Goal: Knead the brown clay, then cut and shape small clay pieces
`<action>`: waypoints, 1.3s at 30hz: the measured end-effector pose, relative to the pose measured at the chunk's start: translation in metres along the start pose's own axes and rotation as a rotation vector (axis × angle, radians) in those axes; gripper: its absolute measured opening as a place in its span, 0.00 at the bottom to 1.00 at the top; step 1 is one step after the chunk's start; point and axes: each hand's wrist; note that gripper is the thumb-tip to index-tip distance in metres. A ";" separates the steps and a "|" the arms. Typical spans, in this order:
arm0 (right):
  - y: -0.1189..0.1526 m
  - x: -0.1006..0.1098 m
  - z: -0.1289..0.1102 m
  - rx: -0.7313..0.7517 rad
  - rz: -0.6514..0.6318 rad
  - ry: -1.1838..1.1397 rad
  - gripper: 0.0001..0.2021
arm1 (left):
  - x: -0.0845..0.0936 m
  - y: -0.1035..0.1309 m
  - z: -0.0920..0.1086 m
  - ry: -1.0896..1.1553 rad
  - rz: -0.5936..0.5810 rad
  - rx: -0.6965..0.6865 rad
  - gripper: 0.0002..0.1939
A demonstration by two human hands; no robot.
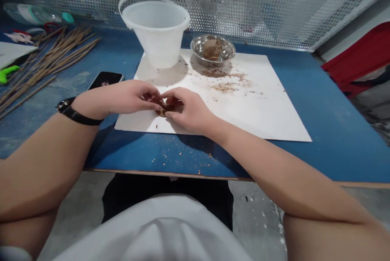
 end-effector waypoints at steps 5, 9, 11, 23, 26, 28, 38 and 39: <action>-0.003 -0.001 0.002 0.031 -0.002 0.192 0.16 | -0.002 0.000 0.001 0.041 0.056 -0.001 0.12; -0.006 0.002 -0.004 0.083 -0.054 0.321 0.09 | -0.004 0.001 0.001 0.194 0.047 -0.020 0.09; -0.006 0.003 -0.007 0.040 -0.037 0.248 0.10 | -0.005 0.001 0.000 0.304 0.061 -0.005 0.08; -0.006 0.009 0.002 -0.396 0.185 -0.357 0.22 | -0.024 -0.001 0.007 0.817 0.046 0.173 0.10; -0.006 0.013 0.003 -0.436 0.165 -0.388 0.24 | -0.022 0.000 0.011 0.826 0.033 0.208 0.08; -0.005 0.015 0.002 -0.445 0.137 -0.370 0.24 | -0.021 0.001 0.013 0.836 0.023 0.231 0.05; -0.004 0.018 0.000 -0.385 0.164 -0.319 0.19 | -0.025 0.002 0.021 0.988 -0.021 0.230 0.01; -0.004 0.018 0.000 -0.384 0.174 -0.305 0.19 | -0.027 0.002 0.021 0.979 -0.001 0.229 0.04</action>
Point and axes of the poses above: each hand's wrist, its own y-axis away from the middle knuckle, its own x-axis out of the back of the hand, z = x × y, and after that the axes turned 15 degrees about z, right-handed
